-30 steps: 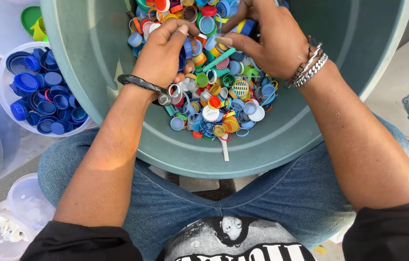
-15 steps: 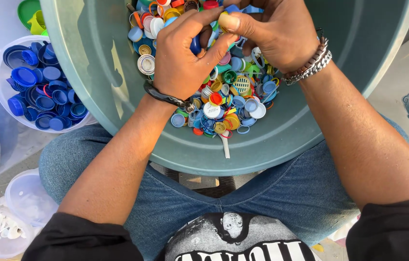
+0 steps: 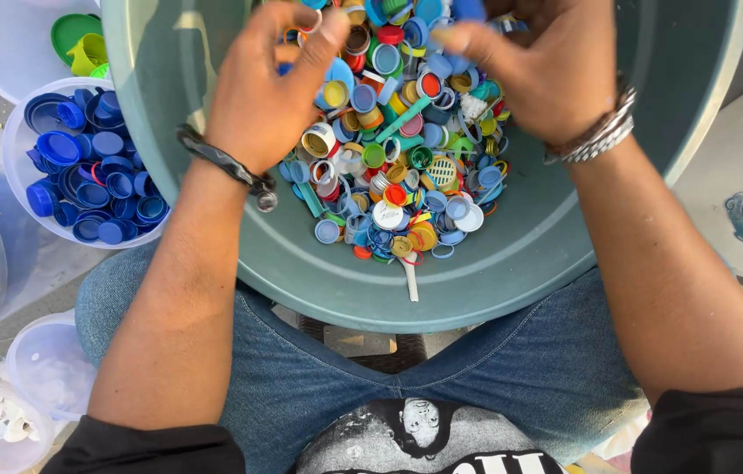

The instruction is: Sorting plastic bottle caps by color into different containers.

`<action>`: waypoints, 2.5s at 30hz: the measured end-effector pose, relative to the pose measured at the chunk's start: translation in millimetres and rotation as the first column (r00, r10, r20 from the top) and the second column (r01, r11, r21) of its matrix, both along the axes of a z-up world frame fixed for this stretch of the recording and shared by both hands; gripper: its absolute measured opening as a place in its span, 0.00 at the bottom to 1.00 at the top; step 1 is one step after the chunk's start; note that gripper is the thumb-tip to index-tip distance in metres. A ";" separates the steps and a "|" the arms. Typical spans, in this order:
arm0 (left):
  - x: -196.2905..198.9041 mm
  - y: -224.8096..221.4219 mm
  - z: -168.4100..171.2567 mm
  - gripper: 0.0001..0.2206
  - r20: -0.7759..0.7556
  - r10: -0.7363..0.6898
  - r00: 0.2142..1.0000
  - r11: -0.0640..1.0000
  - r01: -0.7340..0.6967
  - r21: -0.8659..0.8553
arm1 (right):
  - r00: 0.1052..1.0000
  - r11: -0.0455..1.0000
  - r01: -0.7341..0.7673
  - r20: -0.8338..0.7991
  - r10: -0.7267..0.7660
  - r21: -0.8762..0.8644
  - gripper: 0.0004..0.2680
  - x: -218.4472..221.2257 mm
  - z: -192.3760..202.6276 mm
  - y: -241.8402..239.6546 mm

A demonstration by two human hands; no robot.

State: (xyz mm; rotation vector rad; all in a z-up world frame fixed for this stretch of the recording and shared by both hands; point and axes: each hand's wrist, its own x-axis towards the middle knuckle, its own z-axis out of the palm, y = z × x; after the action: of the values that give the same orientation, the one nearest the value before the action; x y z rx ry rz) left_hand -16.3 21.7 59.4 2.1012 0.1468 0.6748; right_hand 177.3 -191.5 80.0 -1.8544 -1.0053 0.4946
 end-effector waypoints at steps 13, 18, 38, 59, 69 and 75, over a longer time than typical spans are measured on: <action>-0.6 31.9 -18.6 0.15 0.055 0.098 0.994 0.222 0.032 -0.975 | 0.974 0.974 -0.064 0.199 0.109 -0.219 0.24 15.9 -91.7 12.2; 1.3 33.1 -20.6 0.12 0.106 0.239 0.965 0.270 0.039 -0.962 | 0.826 0.802 -0.151 0.372 0.423 -0.578 0.45 -65.9 -127.8 21.1; -7.2 5.8 -106.6 0.13 -0.852 0.382 0.358 0.862 0.193 0.468 | 0.738 0.356 -0.125 0.154 0.657 -0.926 0.19 38.0 -129.7 -44.5; 0.8 -12.5 -60.5 0.14 -0.945 0.241 0.220 0.901 0.311 0.302 | 0.809 0.752 -0.023 0.430 0.401 -0.659 0.23 45.1 -73.7 -49.4; 2.8 -13.9 -55.6 0.08 -0.707 0.126 0.695 0.969 0.067 0.238 | 0.843 0.636 -0.298 0.115 0.525 -0.712 0.21 -48.9 -132.3 -26.7; 11.3 -26.3 -64.1 0.09 -0.672 0.070 0.737 0.992 0.021 0.126 | 0.852 0.652 -0.355 0.056 0.521 -0.670 0.20 -13.8 -123.0 -26.2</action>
State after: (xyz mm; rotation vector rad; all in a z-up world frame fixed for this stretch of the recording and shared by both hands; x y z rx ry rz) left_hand -4.9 -4.6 -4.7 2.3853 0.5514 -0.1163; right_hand 163.5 -217.8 -43.0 -2.3064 -1.6353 1.0306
